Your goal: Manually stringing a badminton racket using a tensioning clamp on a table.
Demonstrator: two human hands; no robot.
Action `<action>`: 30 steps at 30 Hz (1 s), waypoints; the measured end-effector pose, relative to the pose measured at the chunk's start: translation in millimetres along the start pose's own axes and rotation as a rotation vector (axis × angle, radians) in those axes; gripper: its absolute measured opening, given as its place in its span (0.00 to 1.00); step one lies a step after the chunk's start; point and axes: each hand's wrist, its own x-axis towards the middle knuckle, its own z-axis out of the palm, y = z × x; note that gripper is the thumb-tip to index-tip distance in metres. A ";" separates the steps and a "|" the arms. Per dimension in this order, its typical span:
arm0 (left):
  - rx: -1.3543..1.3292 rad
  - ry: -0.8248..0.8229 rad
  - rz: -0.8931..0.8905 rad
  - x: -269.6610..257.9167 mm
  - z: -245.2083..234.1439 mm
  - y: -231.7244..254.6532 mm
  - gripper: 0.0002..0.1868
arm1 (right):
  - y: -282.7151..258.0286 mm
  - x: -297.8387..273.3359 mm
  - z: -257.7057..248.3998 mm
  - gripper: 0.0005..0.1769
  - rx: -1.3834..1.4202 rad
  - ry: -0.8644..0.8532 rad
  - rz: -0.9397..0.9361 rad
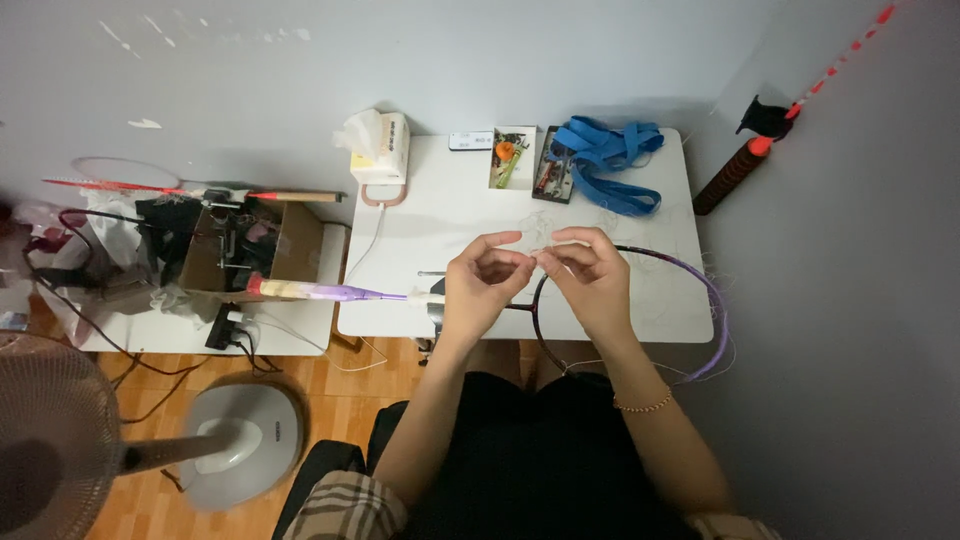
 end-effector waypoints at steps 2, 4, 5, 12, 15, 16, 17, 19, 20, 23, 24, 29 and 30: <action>-0.015 -0.009 -0.010 -0.2 -0.6 0.8 0.21 | -1.3 -1.7 2.3 0.15 0.034 0.001 0.004; -0.029 -0.018 -0.020 -0.2 -1.6 -1.2 0.21 | -2.5 -3.0 4.2 0.15 0.069 0.002 0.007; -0.026 -0.043 0.016 0.1 -2.3 -3.3 0.19 | -3.2 -3.1 4.9 0.17 0.093 0.011 0.020; 0.139 -0.094 0.192 -1.7 -0.2 -1.8 0.13 | 3.2 -1.5 5.8 0.18 0.082 -0.022 0.107; 0.058 -0.086 0.133 -3.0 0.8 -0.9 0.15 | -2.2 -4.7 7.4 0.20 0.242 -0.109 0.112; 0.058 -0.086 0.133 -3.0 1.1 0.3 0.15 | -0.3 -4.9 7.2 0.20 0.242 -0.109 0.112; 0.077 -0.072 0.121 -2.9 1.5 1.4 0.14 | 1.6 -5.0 7.0 0.21 0.208 -0.138 0.072; 0.098 -0.057 0.107 -3.7 1.2 1.3 0.13 | 2.9 -5.7 6.9 0.22 0.176 -0.169 0.034; 0.059 -0.080 0.111 -3.5 0.9 0.3 0.13 | 2.0 -5.4 6.9 0.21 0.203 -0.172 0.059; 0.028 -0.104 0.112 -4.4 -0.4 -2.1 0.13 | 4.1 -5.5 4.9 0.21 0.218 -0.168 0.090; 0.034 -0.108 0.111 -4.3 -0.4 -2.8 0.12 | 5.3 -5.4 3.4 0.21 0.202 -0.160 0.095; 0.096 -0.083 0.118 -7.9 1.8 2.9 0.13 | 9.8 -5.2 -5.6 0.20 0.304 -0.196 0.106; 0.115 -0.068 0.089 -9.5 2.5 7.0 0.13 | 10.4 -5.4 -6.6 0.19 0.289 -0.211 0.093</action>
